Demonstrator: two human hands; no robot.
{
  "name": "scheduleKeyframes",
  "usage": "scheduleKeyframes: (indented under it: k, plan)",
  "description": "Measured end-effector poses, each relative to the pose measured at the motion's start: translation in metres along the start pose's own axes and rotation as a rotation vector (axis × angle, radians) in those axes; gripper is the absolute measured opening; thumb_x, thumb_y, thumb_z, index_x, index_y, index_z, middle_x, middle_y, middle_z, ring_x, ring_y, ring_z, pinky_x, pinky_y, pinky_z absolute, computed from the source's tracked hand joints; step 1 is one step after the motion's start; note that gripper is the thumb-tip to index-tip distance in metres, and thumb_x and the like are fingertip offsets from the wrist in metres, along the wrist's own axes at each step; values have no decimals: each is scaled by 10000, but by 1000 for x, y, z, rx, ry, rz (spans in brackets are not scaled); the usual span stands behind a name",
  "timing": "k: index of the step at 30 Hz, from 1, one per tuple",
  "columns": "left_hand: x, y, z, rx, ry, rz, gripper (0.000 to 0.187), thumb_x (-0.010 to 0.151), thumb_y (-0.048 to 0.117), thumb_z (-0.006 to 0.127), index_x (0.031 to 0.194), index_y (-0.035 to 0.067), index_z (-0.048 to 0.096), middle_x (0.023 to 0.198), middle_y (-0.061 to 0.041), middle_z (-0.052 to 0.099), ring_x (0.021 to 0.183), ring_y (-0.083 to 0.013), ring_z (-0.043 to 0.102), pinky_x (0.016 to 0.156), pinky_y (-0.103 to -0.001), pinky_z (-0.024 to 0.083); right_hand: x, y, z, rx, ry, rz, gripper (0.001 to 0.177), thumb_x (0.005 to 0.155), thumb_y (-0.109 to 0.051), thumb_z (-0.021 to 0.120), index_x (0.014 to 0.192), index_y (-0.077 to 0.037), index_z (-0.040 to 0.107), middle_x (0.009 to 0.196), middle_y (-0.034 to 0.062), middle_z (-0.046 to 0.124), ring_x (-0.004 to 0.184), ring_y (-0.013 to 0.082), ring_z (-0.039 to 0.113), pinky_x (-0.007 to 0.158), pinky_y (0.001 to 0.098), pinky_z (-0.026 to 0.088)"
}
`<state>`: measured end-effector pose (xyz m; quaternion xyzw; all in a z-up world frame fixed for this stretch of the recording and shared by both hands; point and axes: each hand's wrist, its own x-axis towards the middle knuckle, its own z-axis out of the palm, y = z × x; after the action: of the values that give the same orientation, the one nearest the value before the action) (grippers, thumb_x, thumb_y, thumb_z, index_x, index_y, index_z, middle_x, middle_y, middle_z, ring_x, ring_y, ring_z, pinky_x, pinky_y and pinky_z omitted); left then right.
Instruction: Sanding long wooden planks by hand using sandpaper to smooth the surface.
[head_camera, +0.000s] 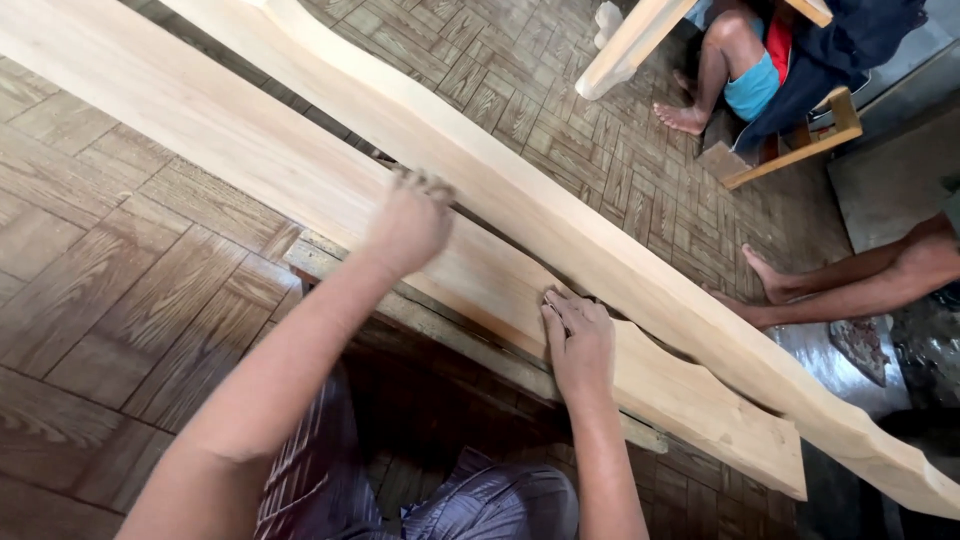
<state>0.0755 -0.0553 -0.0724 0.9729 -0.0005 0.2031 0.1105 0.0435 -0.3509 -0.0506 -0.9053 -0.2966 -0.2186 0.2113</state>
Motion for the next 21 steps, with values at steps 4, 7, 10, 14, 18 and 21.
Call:
scheduleKeyframes:
  k: [4, 7, 10, 14, 18, 21]
  plan:
    - [-10, -24, -8, -54, -14, -149, 439, 998, 383, 430, 1217, 163, 741, 1379, -89, 668, 1393, -336, 492, 1169, -578, 275, -7, 0, 7, 26, 32, 15, 187, 989, -224, 707, 1120, -136, 808, 854, 79, 714, 842, 277, 655, 817, 378, 544]
    - [-5, -30, 4, -78, -47, -139, 455, 975, 427, 444, 1225, 188, 740, 1360, -80, 671, 1407, -348, 478, 1176, -604, 261, -11, -1, 13, 89, 42, 58, 214, 1004, -201, 672, 1162, -117, 789, 973, 99, 718, 1022, 303, 659, 943, 407, 526]
    - [-3, -34, 20, -66, -37, -127, 442, 986, 425, 426, 1176, 202, 756, 1260, -47, 713, 1374, -325, 516, 1170, -561, 270, -13, -6, 14, 92, 53, 84, 223, 993, -171, 679, 1171, -82, 779, 1105, 127, 721, 1170, 312, 642, 1046, 409, 498]
    - [-5, -34, 22, -27, -3, -104, 422, 986, 425, 435, 1149, 210, 759, 1192, -36, 739, 1331, -311, 555, 1124, -532, 291, -11, 3, 27, 96, 32, 115, 229, 1008, -208, 661, 1159, -88, 784, 1184, 118, 728, 1282, 323, 601, 1145, 416, 446]
    - [-3, -34, 24, -50, -31, -125, 448, 975, 436, 429, 1194, 210, 748, 1231, -38, 732, 1359, -322, 543, 1142, -554, 275, 15, -3, 50, 66, -25, 117, 264, 1035, -272, 623, 1163, -106, 782, 1179, 61, 753, 1222, 269, 661, 1081, 388, 500]
    - [-3, -34, 24, -49, -29, -122, 450, 977, 446, 432, 1189, 208, 750, 1234, -38, 733, 1357, -319, 551, 1148, -556, 274, 35, -10, 72, 50, -74, 139, 313, 1051, -335, 584, 1188, -123, 769, 1215, 19, 750, 1241, 212, 662, 1102, 367, 491]
